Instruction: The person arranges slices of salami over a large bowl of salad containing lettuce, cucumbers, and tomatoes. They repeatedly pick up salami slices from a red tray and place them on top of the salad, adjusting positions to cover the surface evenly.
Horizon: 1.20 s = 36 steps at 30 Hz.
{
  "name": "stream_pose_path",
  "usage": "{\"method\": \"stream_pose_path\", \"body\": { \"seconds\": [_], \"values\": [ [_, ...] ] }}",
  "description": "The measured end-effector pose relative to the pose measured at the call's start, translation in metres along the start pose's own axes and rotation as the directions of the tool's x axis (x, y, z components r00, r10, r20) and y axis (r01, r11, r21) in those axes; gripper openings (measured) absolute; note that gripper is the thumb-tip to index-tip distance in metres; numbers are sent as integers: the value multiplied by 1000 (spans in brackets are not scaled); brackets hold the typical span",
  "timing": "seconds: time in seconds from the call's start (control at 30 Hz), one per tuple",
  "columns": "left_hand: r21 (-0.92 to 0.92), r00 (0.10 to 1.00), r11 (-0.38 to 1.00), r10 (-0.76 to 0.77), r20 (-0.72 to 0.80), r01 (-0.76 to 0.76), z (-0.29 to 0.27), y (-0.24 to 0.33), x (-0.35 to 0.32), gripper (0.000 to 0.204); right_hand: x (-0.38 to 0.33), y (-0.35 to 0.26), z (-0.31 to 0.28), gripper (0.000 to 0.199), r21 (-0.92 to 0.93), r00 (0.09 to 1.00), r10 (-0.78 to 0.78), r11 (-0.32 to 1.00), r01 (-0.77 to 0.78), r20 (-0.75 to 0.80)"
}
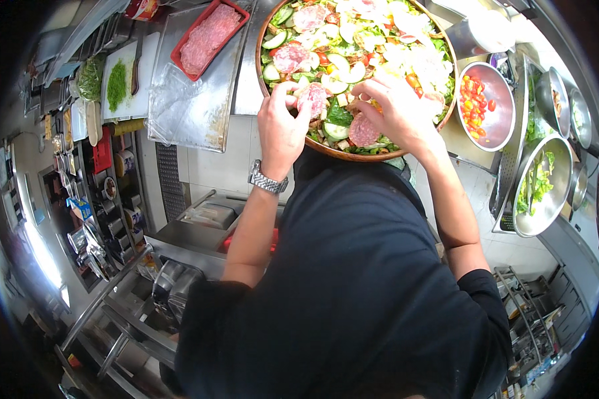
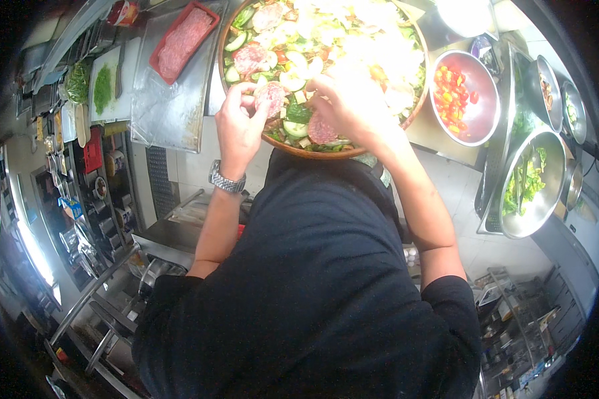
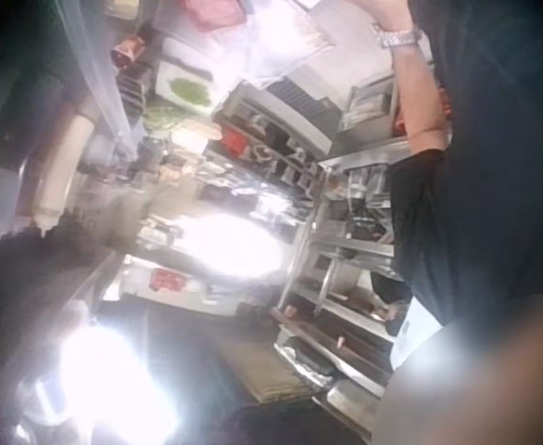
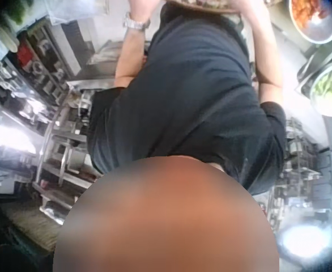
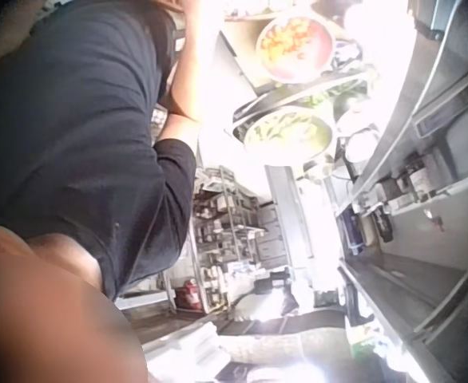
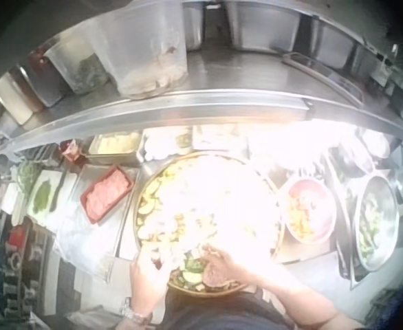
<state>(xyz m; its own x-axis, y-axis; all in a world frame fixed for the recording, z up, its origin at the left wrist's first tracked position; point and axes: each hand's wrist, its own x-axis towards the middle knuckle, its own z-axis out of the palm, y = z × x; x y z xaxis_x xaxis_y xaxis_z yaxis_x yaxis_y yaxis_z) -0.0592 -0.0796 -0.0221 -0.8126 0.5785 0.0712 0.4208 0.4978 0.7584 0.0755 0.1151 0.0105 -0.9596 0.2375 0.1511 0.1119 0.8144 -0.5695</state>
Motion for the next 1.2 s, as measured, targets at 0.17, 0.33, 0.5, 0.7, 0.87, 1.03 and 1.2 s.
{"method": "stream_pose_path", "body": {
  "seconds": [0.17,0.33,0.5,0.7,0.87,1.03,1.2],
  "values": [
    [-44,999,999,9,31,-7,-6,0,-2,28,26,-4,16,22,72,999,-40,997,41,-7],
    [-54,994,992,111,-25,-112,-4,3,-6,23,53,-17,44,21,-39,996,-67,997,70,60],
    [-143,996,987,69,-59,-77,-3,2,-11,22,62,-19,45,18,0,990,-112,994,113,89],
    [-210,997,977,29,-78,-45,-6,5,-8,24,65,-25,41,23,161,977,-65,986,32,202],
    [-245,1000,969,-21,-4,20,-16,13,-10,26,62,-28,26,26,192,974,-55,981,12,221],
    [-165,998,986,-4,63,14,-14,21,-15,29,44,-22,15,28,102,949,67,989,-103,307],
    [49,996,996,71,62,-74,-3,21,-21,33,31,-21,29,31,18,966,74,997,-81,247]
  ]
}}
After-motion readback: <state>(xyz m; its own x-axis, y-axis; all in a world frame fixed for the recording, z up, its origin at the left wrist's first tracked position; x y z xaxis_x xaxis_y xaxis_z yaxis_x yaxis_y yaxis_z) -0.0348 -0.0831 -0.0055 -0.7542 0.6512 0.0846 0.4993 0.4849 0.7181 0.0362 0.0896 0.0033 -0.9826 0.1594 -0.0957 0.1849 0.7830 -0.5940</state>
